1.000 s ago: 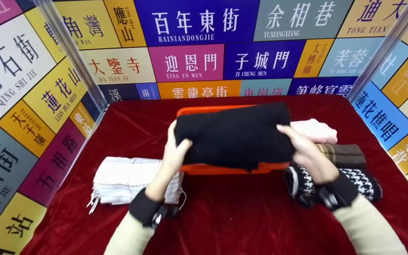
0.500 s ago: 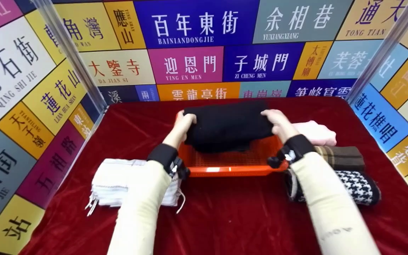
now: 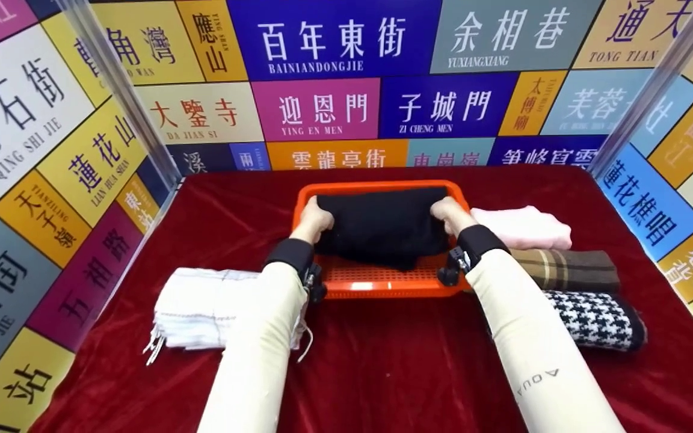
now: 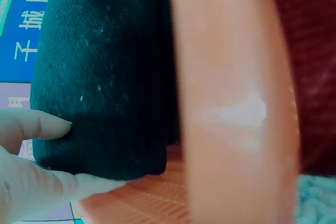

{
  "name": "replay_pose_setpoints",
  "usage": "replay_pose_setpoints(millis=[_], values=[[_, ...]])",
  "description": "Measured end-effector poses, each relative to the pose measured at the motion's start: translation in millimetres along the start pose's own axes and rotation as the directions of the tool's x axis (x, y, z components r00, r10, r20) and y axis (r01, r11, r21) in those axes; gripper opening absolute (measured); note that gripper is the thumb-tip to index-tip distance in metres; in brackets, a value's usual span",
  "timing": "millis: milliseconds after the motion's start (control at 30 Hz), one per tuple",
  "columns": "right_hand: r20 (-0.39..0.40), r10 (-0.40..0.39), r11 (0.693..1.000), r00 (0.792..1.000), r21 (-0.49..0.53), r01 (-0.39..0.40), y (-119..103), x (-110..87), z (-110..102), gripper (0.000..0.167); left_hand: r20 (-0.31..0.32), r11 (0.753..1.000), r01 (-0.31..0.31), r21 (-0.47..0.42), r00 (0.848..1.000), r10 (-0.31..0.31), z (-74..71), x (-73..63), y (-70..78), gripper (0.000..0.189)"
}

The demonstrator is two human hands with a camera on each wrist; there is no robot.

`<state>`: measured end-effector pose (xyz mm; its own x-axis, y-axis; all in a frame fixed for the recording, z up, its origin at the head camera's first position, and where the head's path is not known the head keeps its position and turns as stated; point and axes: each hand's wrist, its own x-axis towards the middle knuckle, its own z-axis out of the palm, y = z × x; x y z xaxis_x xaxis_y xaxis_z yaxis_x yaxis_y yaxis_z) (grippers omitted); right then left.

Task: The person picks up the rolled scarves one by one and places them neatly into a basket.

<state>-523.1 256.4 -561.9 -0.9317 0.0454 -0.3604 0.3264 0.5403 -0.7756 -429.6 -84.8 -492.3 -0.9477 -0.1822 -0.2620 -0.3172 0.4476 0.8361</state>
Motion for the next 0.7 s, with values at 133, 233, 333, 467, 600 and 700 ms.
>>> replay_pose_setpoints(millis=[133,233,333,467,600,700], values=[[0.115,0.022,0.998,0.993,0.059,-0.029,-7.1,-32.2,2.3,0.027,-0.028,0.98,-0.107,0.169,0.993,0.113,12.2,13.8,-17.4,0.092],[0.204,0.135,0.979,0.97,0.122,-0.161,-39.4,-90.6,6.7,0.043,-0.056,0.92,-0.192,0.342,0.973,0.224,29.5,48.1,-42.0,0.083],[0.277,0.222,0.955,0.935,0.13,-0.266,-78.8,-155.9,7.5,0.057,-0.057,0.884,-0.2,0.423,0.967,0.247,39.6,68.6,-53.4,0.079],[0.336,0.264,0.931,0.904,0.158,-0.33,-107.3,-204.0,3.2,0.063,0.011,0.888,-0.143,0.437,0.988,0.154,36.0,64.2,-46.7,0.082],[0.351,0.264,0.911,0.898,0.215,-0.352,-115.1,-221.0,-5.2,0.066,0.088,0.897,-0.123,0.425,0.992,0.094,24.0,53.4,-36.5,0.091],[0.333,0.193,0.921,0.923,0.262,-0.288,-114.9,-220.5,-12.0,0.065,0.149,0.94,-0.118,0.319,0.986,0.073,6.5,33.4,-24.9,0.099]])
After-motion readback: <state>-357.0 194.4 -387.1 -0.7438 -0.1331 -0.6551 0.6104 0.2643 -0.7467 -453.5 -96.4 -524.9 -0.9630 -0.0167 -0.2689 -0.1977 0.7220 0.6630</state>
